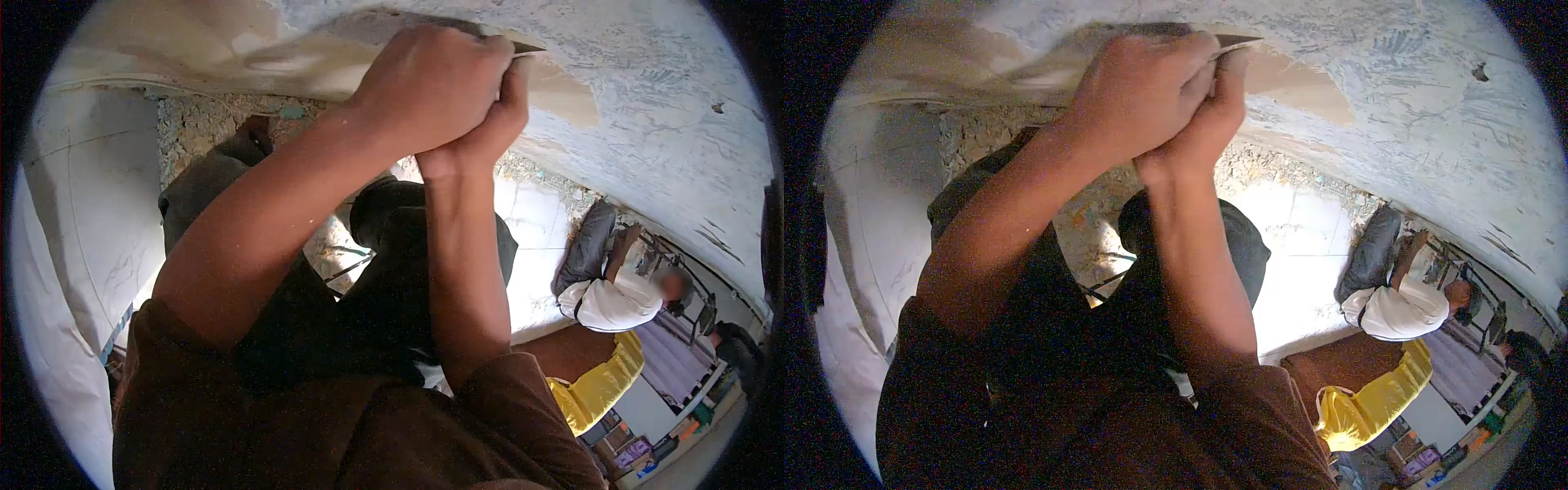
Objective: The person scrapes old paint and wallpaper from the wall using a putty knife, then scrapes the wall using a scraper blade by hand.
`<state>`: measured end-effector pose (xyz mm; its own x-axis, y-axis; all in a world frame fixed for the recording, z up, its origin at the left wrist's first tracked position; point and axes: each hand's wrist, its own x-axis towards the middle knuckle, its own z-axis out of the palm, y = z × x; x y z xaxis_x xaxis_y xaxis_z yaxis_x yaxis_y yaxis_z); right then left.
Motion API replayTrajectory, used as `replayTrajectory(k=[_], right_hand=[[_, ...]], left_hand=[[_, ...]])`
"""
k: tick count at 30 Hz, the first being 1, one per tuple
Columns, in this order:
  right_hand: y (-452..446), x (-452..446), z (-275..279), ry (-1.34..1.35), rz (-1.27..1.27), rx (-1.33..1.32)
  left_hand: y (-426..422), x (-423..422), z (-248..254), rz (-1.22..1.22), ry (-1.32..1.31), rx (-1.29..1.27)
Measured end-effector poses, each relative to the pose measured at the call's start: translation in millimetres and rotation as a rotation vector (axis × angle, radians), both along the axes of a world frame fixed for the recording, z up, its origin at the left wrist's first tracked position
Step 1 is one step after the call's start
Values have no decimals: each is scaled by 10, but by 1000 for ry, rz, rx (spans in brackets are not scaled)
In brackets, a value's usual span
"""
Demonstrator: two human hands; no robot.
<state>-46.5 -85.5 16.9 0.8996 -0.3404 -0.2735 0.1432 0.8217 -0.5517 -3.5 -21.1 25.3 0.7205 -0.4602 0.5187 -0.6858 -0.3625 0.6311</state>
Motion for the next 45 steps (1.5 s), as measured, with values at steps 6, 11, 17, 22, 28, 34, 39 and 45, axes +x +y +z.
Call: replayTrajectory(k=[6, 11, 17, 22, 28, 34, 39, 45], right_hand=[[-5, -12, 43, -39, 19, 58], [126, -5, 123, 25, 25, 60], [110, 2, -51, -29, 72, 100], [26, -35, -91, -95, 109, 116], [-87, -54, -53, -73, 105, 67], [4, -33, 60, -58, 87, 65], [152, -8, 15, -42, 83, 40], [88, -18, -37, -4, 80, 72]], left_hand=[[16, -5, 101, -31, 61, 122], [85, -30, 77, 4, -15, 129], [149, 18, -9, 21, -17, 141], [115, -21, 39, 32, 11, 154], [-44, -27, 11, 20, 4, 97], [-4, -2, 27, -24, -2, 114], [145, -28, 31, 60, -14, 179], [135, -35, 13, 59, 25, 147]])
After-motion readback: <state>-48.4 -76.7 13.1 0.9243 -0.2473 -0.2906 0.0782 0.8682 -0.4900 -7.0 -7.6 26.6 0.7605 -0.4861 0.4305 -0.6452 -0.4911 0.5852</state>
